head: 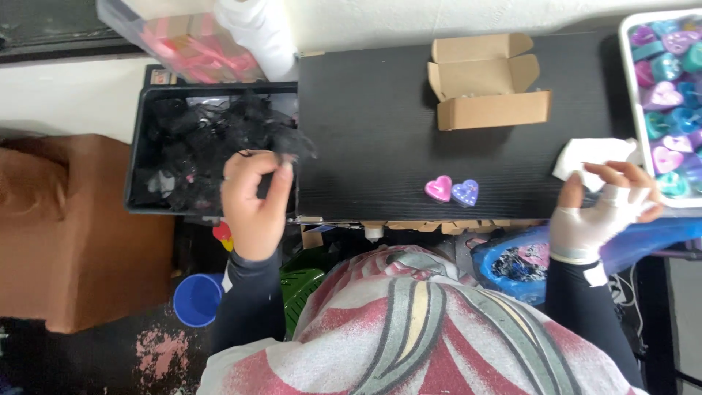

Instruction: The person packs heart-shaped candles into a small cardboard box. They wipe the surface with a cloth, place shredded paper into the box, add two candles, close the box, and tie a pink ribbon around it.

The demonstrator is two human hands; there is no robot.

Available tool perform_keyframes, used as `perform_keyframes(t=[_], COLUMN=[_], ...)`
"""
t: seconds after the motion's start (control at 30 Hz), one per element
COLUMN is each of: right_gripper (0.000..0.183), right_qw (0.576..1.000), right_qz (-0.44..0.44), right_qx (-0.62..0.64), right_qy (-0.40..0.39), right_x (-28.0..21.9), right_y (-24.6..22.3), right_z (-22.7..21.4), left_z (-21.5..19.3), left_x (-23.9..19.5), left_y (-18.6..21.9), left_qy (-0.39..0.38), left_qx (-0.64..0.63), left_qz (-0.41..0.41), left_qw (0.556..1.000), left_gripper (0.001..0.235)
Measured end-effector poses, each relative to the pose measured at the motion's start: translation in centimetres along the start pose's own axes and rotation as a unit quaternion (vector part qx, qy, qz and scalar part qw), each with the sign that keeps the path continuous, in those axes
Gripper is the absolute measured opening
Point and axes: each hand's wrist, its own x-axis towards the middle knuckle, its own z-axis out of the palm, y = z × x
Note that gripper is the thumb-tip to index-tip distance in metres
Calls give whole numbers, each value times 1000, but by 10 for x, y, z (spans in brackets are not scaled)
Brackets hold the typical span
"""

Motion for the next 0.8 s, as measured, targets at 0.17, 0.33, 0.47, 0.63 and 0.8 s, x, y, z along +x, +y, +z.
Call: perform_keyframes(t=[0.17, 0.33, 0.47, 0.63, 0.8], right_gripper=[19, 30, 46, 43, 42], right_qw=[965, 797, 507, 543, 515], right_qz=[3, 83, 151, 126, 200], right_qx=[253, 524, 713, 692, 662], right_qy=[-74, -289, -460, -458, -506], right_x=[38, 59, 73, 85, 98], right_y=[-87, -116, -122, -109, -101], right_z=[-43, -48, -40, -40, -45], left_z=[44, 86, 100, 105, 110], left_x=[-10, -29, -39, -45, -48], left_y=[28, 57, 72, 90, 98], left_qy=[-147, -210, -251, -272, -274], left_qx=[-201, -283, -283, -197, -101], left_qz=[112, 113, 119, 127, 178], left_qw=[962, 929, 918, 933, 940], left_gripper=[4, 7, 4, 8, 19])
